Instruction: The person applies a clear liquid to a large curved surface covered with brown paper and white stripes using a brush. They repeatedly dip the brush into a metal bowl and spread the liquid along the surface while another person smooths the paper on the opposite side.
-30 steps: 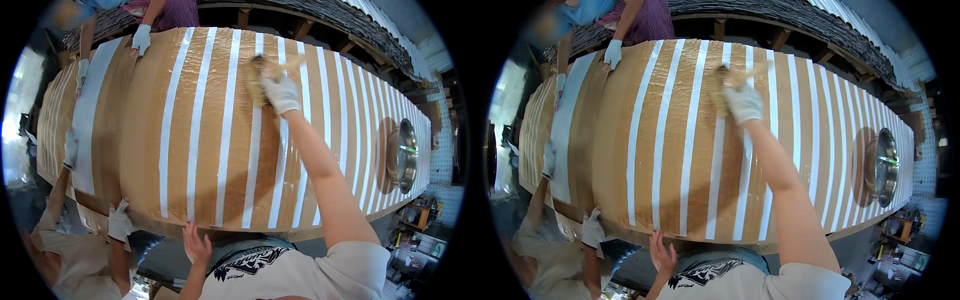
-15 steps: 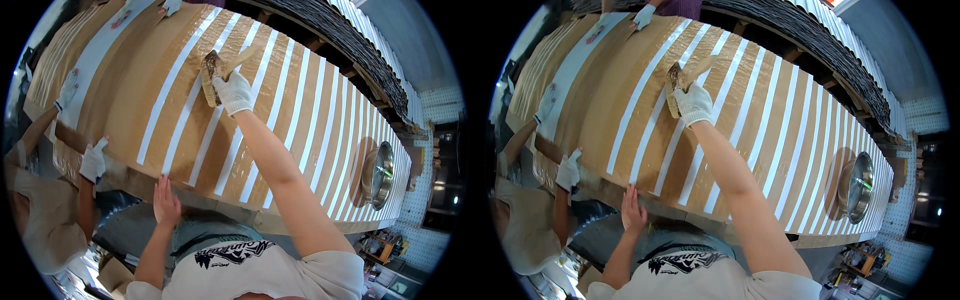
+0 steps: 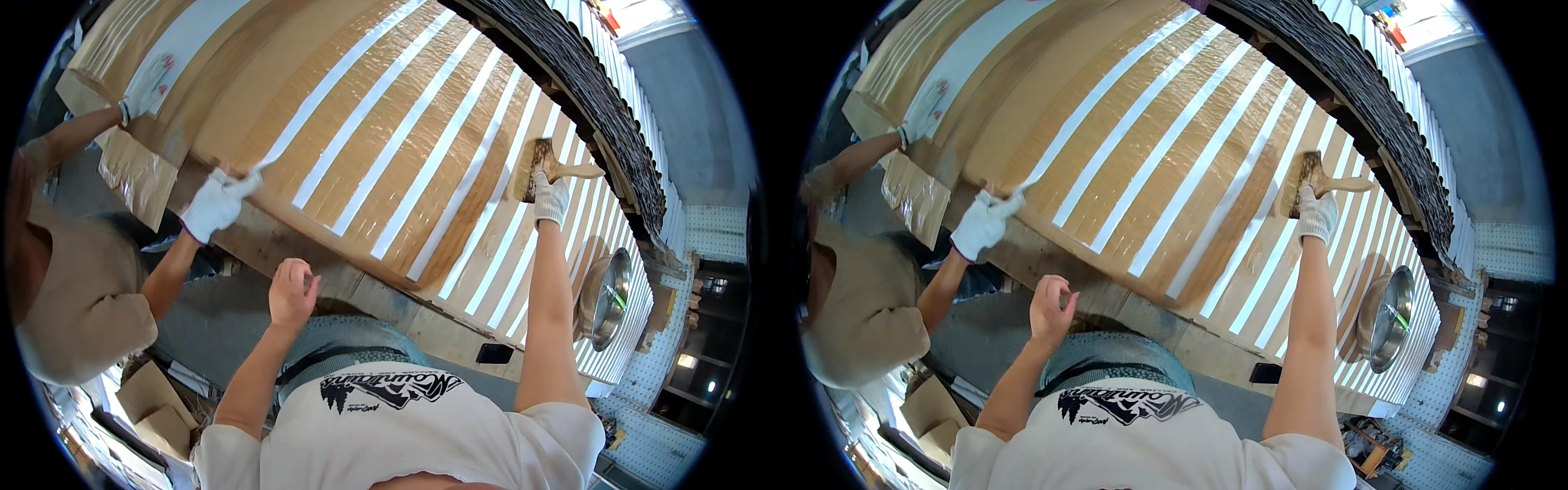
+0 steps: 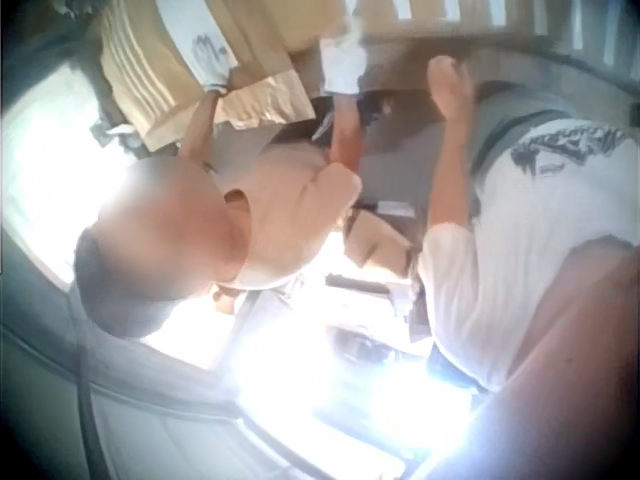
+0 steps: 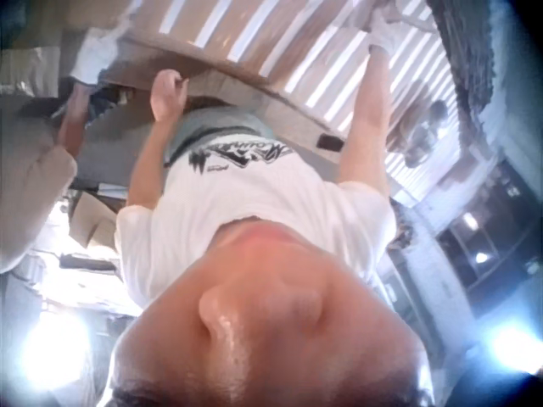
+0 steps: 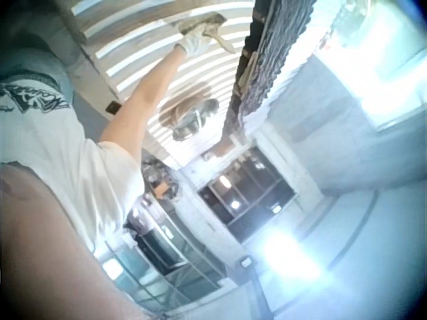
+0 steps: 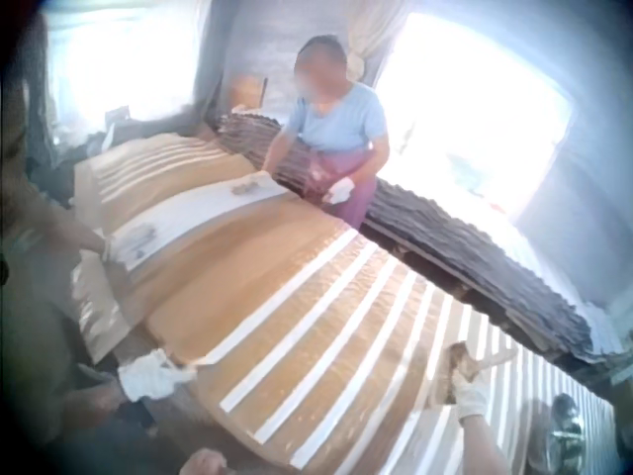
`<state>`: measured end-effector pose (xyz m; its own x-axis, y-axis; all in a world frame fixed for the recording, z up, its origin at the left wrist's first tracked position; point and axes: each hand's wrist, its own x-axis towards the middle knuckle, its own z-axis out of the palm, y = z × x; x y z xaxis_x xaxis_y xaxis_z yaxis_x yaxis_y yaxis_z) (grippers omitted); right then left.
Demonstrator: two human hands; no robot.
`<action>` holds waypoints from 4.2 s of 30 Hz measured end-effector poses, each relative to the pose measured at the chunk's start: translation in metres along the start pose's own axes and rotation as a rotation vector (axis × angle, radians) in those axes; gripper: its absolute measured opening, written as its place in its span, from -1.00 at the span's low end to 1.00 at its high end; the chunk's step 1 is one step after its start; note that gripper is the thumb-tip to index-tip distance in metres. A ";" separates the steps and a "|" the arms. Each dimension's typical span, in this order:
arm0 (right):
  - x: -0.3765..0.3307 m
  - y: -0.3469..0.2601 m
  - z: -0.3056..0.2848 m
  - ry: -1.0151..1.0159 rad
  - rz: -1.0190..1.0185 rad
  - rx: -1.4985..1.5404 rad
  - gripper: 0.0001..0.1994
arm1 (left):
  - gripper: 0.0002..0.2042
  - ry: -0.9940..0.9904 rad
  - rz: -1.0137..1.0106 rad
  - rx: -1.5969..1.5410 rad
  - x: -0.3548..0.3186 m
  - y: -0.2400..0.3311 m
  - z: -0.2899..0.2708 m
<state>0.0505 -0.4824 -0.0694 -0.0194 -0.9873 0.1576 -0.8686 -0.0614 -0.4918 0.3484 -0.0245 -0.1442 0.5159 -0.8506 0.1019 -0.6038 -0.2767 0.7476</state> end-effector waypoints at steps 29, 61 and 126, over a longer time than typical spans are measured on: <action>-0.124 -0.232 0.138 -0.405 -0.893 -0.069 -0.77 | -0.66 0.190 0.065 0.200 0.119 -0.060 -0.046; -0.321 0.062 -0.092 -0.356 0.364 0.786 -0.60 | -0.74 0.174 0.213 0.092 0.041 -0.005 0.019; -0.006 0.970 -0.678 0.196 0.394 2.044 -0.66 | -0.51 -0.130 -0.234 -0.957 -0.179 0.910 0.738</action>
<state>-1.1273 -0.4370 0.0333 -0.1830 -0.9688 -0.1674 0.8540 -0.0723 -0.5152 -0.7416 -0.4540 0.0336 0.4546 -0.8787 -0.1459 0.2789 -0.0151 0.9602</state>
